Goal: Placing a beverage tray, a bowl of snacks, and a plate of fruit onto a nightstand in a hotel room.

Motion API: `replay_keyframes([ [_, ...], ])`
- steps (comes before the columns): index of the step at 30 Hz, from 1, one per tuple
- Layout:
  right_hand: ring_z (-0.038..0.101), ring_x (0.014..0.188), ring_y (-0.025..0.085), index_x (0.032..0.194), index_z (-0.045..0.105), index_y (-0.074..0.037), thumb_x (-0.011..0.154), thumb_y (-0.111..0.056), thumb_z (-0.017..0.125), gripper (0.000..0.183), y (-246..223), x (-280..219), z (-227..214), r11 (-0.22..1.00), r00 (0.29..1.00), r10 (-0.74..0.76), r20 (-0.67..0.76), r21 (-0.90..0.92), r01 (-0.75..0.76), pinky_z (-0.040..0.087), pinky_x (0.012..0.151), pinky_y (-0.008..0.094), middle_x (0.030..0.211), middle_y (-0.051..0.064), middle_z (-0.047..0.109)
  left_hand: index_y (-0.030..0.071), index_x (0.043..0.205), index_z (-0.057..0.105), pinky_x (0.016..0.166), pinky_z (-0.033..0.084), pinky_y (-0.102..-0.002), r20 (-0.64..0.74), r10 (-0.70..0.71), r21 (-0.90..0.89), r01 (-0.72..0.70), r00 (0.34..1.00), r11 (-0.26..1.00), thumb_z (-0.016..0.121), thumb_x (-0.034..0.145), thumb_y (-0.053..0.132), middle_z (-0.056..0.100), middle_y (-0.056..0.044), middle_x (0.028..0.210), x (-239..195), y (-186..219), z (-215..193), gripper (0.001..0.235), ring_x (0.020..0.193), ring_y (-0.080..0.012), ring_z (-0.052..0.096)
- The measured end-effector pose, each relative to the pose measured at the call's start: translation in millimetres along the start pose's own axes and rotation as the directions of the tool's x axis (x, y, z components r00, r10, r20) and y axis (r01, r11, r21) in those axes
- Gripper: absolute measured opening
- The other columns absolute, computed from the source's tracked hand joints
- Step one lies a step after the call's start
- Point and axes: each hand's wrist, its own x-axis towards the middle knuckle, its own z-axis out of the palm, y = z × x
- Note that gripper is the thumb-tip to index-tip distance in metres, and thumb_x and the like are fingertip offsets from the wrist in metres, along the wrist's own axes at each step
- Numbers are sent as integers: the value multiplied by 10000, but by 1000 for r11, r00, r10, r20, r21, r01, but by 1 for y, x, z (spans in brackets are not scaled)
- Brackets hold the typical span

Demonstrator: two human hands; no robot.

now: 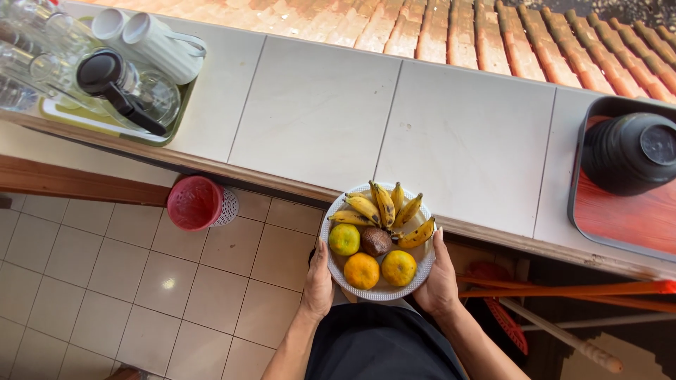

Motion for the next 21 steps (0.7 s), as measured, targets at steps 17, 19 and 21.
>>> replay_keyframes([
  [17,544,1327,331,1479,458,-65,1020,-535,365,663,56,25,60,955,955,264,138,-179,-238,455,1096,500,1455,188,553,86,1493,447,1150,390,-450,-283,30,-351,-133,959,927,467,989,504,502,-84,1488,-52,25,-59,654,1370,-223,475],
  [19,546,1329,332,1478,465,-50,1021,-543,367,679,68,26,75,944,941,298,162,-200,-264,453,1100,497,1455,192,559,96,1490,441,1136,408,-472,-284,25,-406,-144,958,902,476,973,528,508,-89,1474,-60,40,-67,675,1361,-242,485],
  [21,544,1326,335,1474,465,-67,998,-572,367,701,81,24,93,917,920,363,151,-234,-323,445,1100,508,1456,184,558,84,1499,430,1133,425,-477,-360,44,-370,-186,932,910,514,936,578,506,-98,1482,-67,46,-82,754,1373,-251,489],
])
